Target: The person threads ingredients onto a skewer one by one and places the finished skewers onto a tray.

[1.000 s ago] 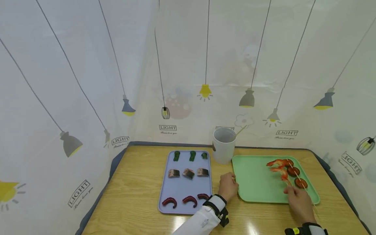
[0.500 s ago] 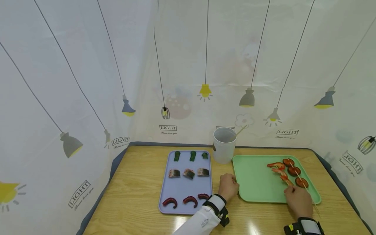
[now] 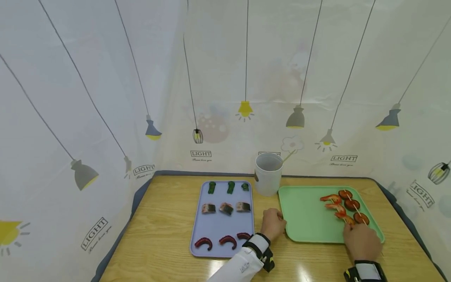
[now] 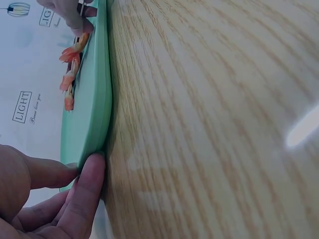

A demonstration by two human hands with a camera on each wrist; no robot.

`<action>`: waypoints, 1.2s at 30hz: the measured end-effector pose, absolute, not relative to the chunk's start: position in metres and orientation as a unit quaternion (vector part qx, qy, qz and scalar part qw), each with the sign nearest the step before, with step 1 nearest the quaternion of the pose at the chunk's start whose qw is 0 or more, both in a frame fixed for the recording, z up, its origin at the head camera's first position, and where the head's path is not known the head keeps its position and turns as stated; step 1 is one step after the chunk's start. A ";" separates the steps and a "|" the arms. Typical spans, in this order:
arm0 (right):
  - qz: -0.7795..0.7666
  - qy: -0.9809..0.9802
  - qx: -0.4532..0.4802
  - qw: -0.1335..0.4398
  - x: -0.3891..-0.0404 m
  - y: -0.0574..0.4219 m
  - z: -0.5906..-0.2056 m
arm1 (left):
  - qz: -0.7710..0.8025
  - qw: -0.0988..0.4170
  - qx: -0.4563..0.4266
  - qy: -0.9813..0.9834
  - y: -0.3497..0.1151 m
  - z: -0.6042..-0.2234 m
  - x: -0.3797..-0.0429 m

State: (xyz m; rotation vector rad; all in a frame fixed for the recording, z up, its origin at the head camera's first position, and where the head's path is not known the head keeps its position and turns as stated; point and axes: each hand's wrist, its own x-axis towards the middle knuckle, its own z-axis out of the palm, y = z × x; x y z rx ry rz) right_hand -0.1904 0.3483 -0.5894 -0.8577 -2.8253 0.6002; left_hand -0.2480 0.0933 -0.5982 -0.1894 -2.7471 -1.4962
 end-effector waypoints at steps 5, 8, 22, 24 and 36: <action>0.180 -0.936 -0.298 0.043 -0.190 0.347 -0.587 | -0.513 -0.021 -0.050 -0.857 0.093 -0.598 -0.246; 0.176 -0.938 -0.296 0.041 -0.189 0.347 -0.586 | -0.529 -0.026 -0.049 -0.847 0.094 -0.598 -0.245; 0.216 -0.939 -0.259 0.062 -0.187 0.352 -0.588 | -0.537 -0.038 -0.049 -0.842 0.092 -0.598 -0.246; 0.216 -0.941 -0.254 0.059 -0.187 0.353 -0.588 | -0.539 -0.042 -0.046 -0.840 0.092 -0.599 -0.246; 0.235 -0.939 -0.222 0.121 -0.195 0.347 -0.574 | -0.580 -0.059 -0.069 -0.810 0.080 -0.605 -0.253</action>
